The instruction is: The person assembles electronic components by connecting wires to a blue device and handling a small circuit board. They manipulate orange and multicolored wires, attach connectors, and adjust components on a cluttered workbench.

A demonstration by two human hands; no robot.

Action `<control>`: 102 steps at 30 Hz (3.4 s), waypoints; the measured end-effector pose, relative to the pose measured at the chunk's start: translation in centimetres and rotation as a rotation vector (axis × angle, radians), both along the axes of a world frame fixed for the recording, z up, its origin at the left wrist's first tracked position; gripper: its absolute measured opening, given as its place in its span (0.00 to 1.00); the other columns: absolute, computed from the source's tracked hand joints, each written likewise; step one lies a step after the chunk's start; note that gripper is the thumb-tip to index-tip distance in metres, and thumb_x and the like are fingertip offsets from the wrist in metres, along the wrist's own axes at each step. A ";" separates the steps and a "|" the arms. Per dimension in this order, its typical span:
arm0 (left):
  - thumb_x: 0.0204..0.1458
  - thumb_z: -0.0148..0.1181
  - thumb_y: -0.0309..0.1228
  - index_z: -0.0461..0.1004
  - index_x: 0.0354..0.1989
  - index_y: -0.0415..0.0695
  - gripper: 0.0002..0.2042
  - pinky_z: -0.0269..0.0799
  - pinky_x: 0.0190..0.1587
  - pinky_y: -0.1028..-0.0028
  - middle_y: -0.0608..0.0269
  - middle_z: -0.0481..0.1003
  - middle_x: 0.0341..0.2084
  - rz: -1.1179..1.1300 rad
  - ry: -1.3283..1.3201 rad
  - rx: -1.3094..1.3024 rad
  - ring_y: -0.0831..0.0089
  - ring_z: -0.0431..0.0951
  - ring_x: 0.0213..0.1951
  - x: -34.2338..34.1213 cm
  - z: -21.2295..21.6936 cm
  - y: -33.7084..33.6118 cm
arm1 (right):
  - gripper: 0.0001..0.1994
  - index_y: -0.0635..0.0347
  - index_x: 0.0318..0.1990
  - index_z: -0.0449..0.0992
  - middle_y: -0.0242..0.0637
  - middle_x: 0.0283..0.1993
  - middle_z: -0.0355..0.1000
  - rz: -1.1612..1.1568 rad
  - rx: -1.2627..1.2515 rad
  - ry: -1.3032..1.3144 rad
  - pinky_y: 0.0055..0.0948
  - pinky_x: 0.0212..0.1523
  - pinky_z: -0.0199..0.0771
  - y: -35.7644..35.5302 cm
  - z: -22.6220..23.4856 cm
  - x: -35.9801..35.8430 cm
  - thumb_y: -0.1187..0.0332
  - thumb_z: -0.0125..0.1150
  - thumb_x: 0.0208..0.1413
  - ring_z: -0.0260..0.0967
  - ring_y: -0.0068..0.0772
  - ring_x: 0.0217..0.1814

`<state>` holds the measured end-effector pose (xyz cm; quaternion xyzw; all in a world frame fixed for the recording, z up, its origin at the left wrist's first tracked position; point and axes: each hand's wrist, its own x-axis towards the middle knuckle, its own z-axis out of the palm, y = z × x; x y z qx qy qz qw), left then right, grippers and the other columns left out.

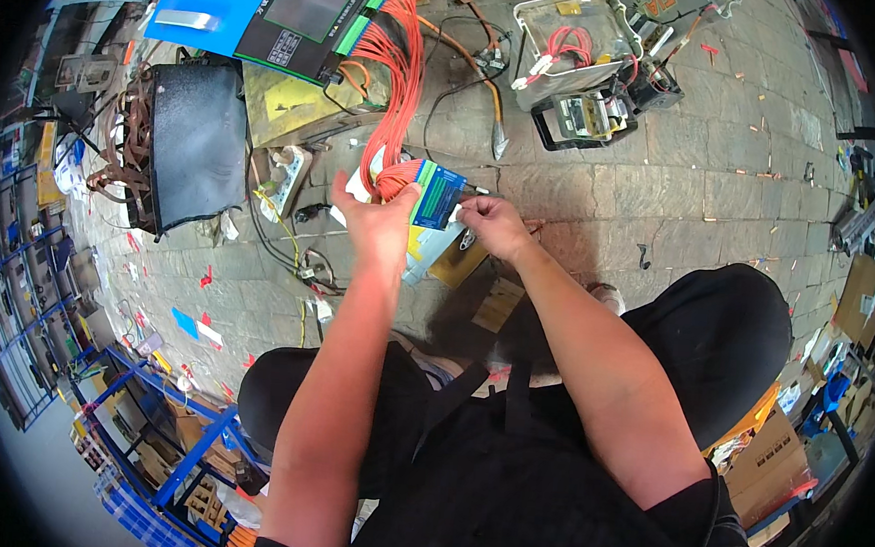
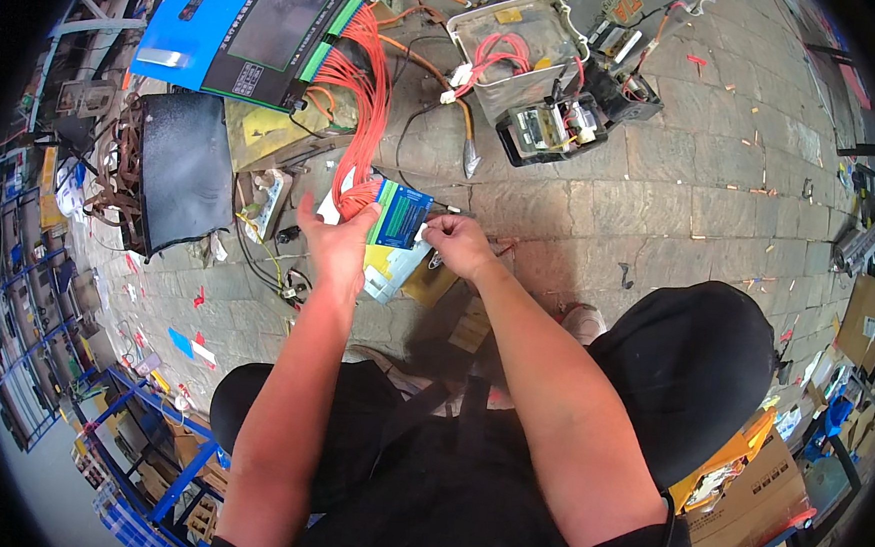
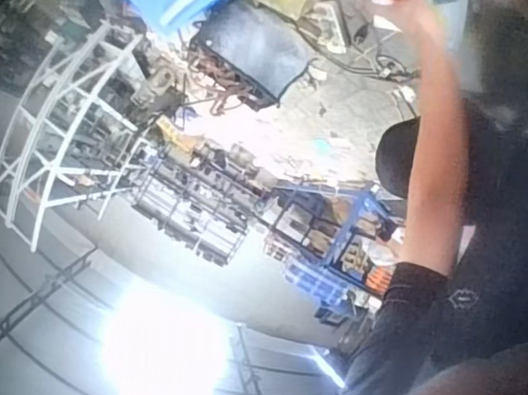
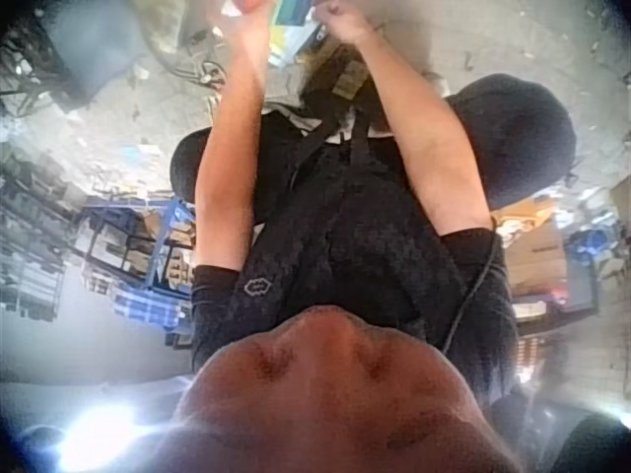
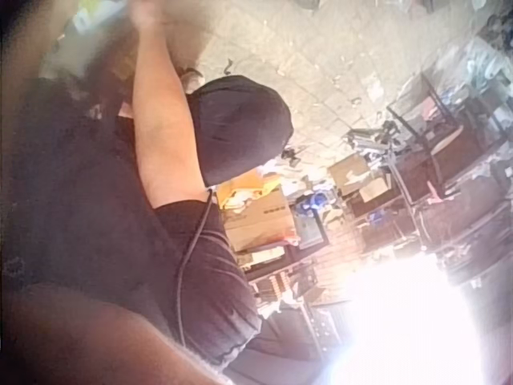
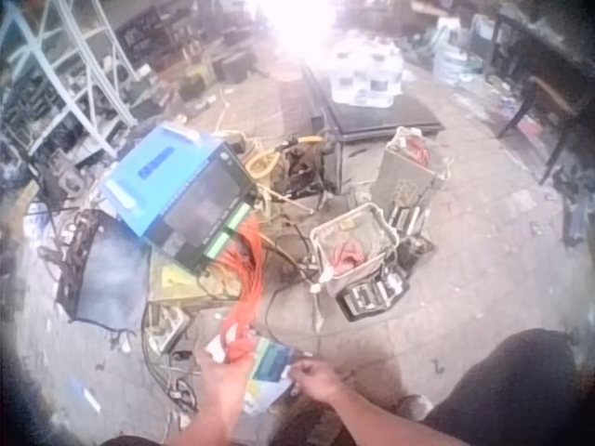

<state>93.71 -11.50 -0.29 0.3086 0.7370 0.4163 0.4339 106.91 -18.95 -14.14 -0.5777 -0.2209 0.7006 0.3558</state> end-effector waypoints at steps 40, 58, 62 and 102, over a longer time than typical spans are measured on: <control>0.69 0.59 0.36 0.79 0.57 0.38 0.16 0.73 0.51 0.71 0.66 0.81 0.43 -0.880 0.125 -0.229 0.77 0.76 0.44 -0.2 -1.4 -2.1 | 0.06 0.59 0.39 0.84 0.22 0.33 0.76 -0.187 -0.074 0.131 0.25 0.36 0.69 -0.7 0.7 1.1 0.67 0.68 0.65 0.66 0.16 0.33; 0.67 0.61 0.41 0.81 0.54 0.40 0.18 0.77 0.47 0.71 0.69 0.80 0.41 -0.881 0.084 -0.132 0.78 0.77 0.40 0.0 -2.0 -2.0 | 0.06 0.58 0.40 0.84 0.22 0.32 0.75 -0.209 -0.076 0.127 0.24 0.35 0.68 -0.9 0.5 1.1 0.66 0.69 0.65 0.65 0.16 0.31; 0.68 0.59 0.36 0.80 0.55 0.38 0.15 0.72 0.49 0.73 0.68 0.81 0.40 -0.899 0.118 -0.218 0.78 0.75 0.42 0.1 -1.4 -1.9 | 0.06 0.58 0.40 0.84 0.21 0.32 0.75 -0.194 -0.087 0.122 0.24 0.35 0.68 -1.0 0.8 1.3 0.66 0.69 0.65 0.65 0.16 0.31; 0.67 0.60 0.40 0.81 0.50 0.38 0.16 0.74 0.45 0.68 0.60 0.82 0.33 -1.009 0.216 -0.275 0.73 0.77 0.35 0.5 -0.9 -0.3 | 0.06 0.63 0.36 0.85 0.28 0.30 0.78 -0.244 -0.157 0.139 0.26 0.34 0.72 -0.5 0.7 1.4 0.69 0.72 0.58 0.70 0.19 0.30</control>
